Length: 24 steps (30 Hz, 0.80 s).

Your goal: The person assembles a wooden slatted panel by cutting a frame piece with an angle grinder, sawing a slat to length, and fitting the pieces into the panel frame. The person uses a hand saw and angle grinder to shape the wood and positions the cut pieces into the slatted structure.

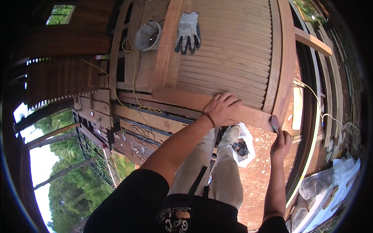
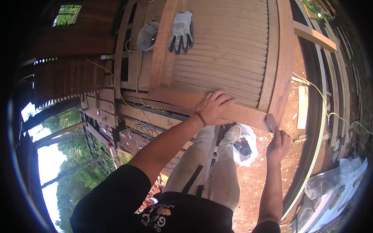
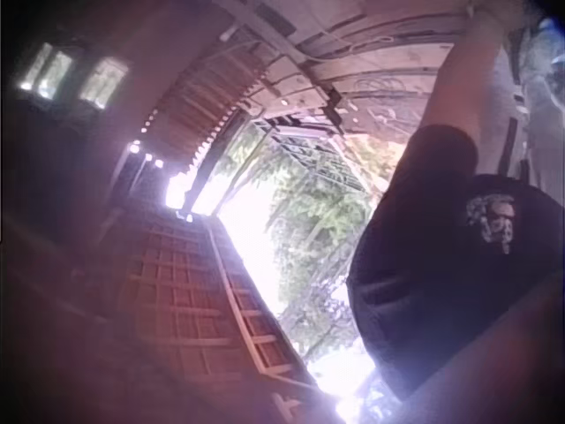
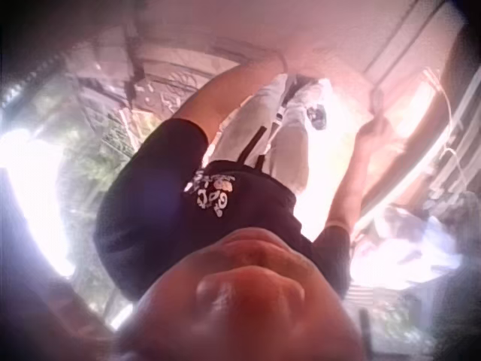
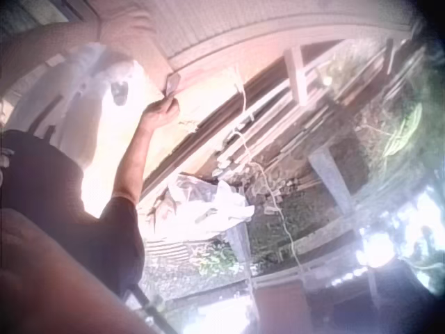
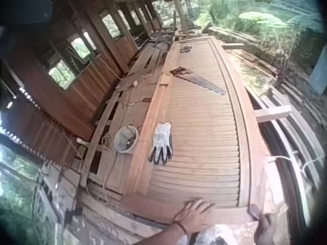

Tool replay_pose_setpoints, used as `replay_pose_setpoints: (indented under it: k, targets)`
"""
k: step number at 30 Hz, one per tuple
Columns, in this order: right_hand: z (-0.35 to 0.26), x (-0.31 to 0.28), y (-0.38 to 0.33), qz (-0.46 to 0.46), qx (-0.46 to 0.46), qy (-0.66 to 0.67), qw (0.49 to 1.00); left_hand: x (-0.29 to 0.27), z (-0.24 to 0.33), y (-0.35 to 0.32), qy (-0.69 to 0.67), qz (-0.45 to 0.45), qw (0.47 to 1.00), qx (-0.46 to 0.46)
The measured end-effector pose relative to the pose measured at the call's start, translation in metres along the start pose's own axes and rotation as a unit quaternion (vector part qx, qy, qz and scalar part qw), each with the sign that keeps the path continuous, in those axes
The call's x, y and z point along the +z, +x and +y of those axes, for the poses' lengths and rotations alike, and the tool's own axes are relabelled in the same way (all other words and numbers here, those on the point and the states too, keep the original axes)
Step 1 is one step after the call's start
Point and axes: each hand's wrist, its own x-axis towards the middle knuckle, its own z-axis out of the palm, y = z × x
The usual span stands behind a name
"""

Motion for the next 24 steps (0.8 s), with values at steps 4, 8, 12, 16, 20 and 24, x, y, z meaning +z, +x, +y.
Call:
replay_pose_setpoints:
  k: [4, 8, 12, 16, 20, 24]
  targets:
    - [-0.054, 0.013, 0.049, -0.013, -0.055, 0.021, 0.998, 0.006, -0.013, -0.011, 0.006, -0.033, 0.999, -0.024]
    - [-0.097, 0.028, 0.101, -0.089, -0.150, 0.165, 0.971, 0.007, -0.008, -0.007, -0.029, -0.084, 0.995, -0.041]
    - [-0.160, 0.035, 0.154, -0.071, -0.237, 0.193, 0.949, 0.011, -0.007, -0.015, 0.053, -0.027, 0.998, -0.035]
    - [-0.229, 0.062, 0.179, -0.129, -0.382, 0.221, 0.888, 0.014, -0.027, -0.056, 0.002, 0.140, 0.976, -0.165]
    - [-0.286, 0.110, 0.190, -0.178, -0.515, 0.203, 0.813, 0.020, -0.040, -0.069, 0.034, 0.095, 0.977, -0.189]
    - [-0.316, 0.145, 0.202, -0.197, -0.577, 0.181, 0.771, 0.033, -0.045, -0.071, 0.042, 0.178, 0.972, -0.144]
